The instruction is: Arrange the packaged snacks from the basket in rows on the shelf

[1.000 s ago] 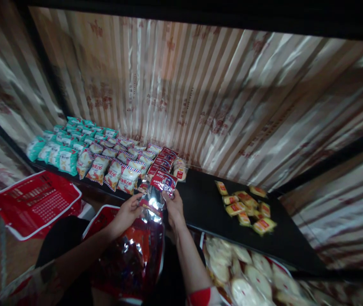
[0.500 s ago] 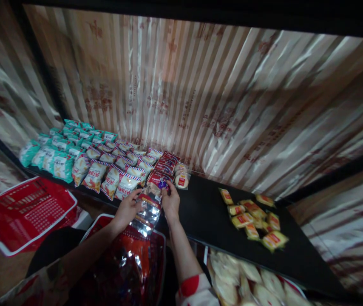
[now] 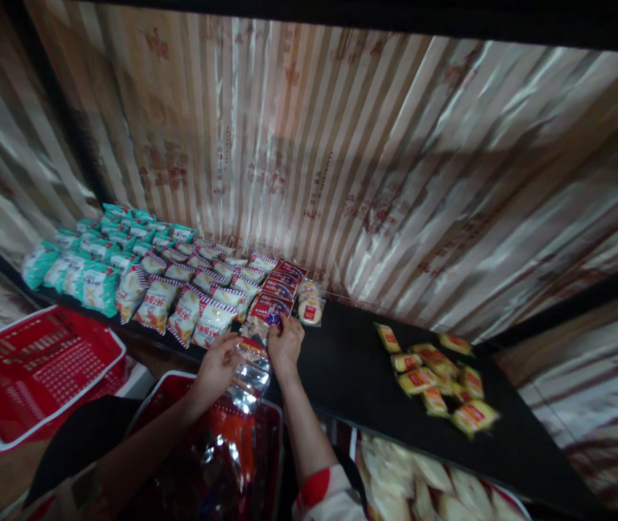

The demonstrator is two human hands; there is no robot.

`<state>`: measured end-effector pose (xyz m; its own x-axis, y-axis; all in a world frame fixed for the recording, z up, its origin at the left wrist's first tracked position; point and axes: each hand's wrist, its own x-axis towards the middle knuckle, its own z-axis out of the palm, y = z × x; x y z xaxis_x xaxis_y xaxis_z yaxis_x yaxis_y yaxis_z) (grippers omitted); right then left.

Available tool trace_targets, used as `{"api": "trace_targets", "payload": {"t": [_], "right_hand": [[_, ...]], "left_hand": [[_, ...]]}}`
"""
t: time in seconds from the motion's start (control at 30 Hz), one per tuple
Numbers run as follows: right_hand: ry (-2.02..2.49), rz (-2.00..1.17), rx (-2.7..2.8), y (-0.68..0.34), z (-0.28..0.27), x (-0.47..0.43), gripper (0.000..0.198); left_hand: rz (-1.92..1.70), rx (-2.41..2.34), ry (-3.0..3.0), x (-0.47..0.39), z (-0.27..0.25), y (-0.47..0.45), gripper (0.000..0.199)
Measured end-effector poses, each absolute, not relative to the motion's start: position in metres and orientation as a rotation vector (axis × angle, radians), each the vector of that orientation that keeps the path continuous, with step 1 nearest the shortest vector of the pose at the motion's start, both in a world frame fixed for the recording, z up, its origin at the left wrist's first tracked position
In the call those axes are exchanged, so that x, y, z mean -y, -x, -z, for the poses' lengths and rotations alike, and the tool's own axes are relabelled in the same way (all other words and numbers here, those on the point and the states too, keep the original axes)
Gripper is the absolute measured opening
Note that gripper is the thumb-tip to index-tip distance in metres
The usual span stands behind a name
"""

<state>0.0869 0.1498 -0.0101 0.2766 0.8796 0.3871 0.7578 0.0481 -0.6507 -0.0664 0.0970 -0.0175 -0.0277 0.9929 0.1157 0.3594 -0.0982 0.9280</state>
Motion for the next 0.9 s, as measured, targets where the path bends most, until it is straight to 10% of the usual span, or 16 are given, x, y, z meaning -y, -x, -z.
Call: {"api": "trace_targets", "payload": {"t": [0.9], "right_hand": [[1.657, -0.228, 1.431, -0.085, 0.014, -0.16, 0.044]], "left_hand": [[-1.1, -1.381, -1.202, -0.106, 0.0, 0.07, 0.033]]}}
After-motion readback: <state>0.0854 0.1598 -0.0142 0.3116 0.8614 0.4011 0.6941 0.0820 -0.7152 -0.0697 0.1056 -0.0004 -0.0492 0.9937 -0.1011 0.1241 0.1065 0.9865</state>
